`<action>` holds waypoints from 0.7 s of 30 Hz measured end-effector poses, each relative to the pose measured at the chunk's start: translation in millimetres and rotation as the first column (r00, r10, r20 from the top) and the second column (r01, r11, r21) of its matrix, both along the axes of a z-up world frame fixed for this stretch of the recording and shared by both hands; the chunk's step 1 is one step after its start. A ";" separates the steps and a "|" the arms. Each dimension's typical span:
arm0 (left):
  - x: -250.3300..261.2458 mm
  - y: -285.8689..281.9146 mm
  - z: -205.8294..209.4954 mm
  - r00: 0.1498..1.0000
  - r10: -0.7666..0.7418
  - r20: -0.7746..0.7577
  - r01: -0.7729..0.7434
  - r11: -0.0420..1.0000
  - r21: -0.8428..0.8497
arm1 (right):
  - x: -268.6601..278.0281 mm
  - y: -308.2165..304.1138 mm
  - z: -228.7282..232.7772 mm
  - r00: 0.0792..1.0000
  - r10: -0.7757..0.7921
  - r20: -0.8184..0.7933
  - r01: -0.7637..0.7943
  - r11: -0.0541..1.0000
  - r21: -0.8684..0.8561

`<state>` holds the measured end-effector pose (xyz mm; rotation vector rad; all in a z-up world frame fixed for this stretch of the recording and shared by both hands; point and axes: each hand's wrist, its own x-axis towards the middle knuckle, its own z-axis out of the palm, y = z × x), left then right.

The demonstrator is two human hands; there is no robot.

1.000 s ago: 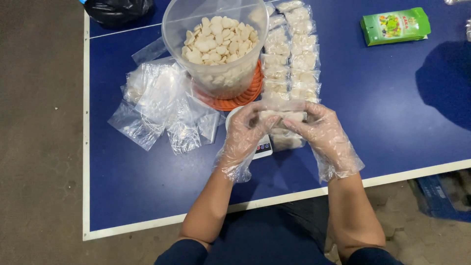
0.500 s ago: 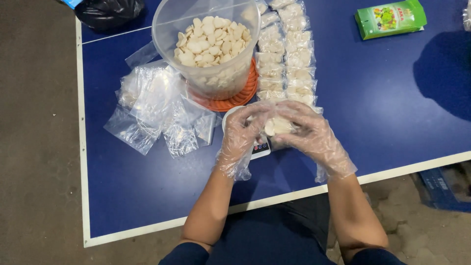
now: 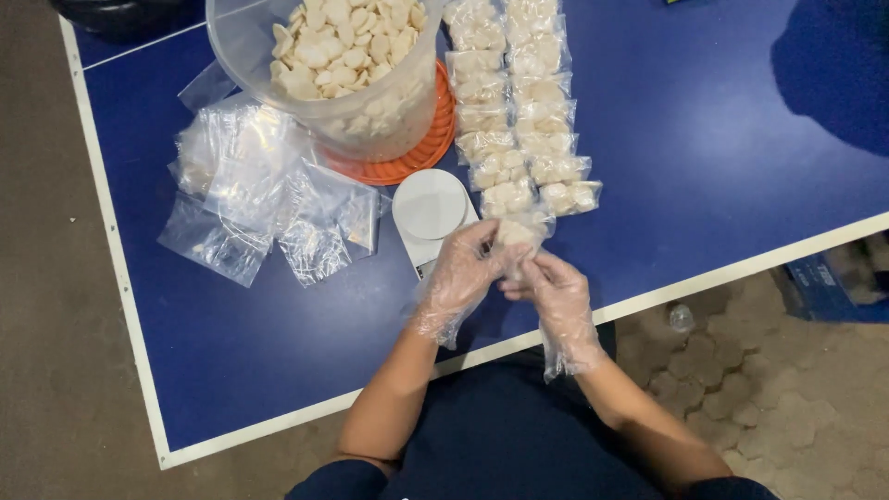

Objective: Weighing and bagging small white snacks into plastic bags on a blue table

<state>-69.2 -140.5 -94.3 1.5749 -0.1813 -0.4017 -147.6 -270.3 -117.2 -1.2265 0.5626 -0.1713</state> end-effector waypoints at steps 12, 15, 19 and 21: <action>-6.5 -35.3 -18.7 0.901 -0.360 0.242 0.336 0.932 0.134 | -10.8 -60.8 21.3 0.961 0.258 0.098 -0.141 0.765 -0.628; -6.5 -39.8 -24.6 0.917 -0.358 0.176 0.335 0.931 0.149 | -10.4 -70.4 20.3 0.973 0.218 0.069 -0.130 0.775 -0.618; -5.3 -40.0 -13.1 0.931 -0.365 0.025 0.352 0.912 0.209 | -11.6 -78.6 30.1 0.980 0.196 -0.030 -0.178 0.803 -0.568; -6.4 -38.4 -0.7 0.933 -0.360 -0.011 0.353 0.909 0.219 | -9.4 -79.7 37.3 0.977 0.185 -0.109 -0.214 0.811 -0.545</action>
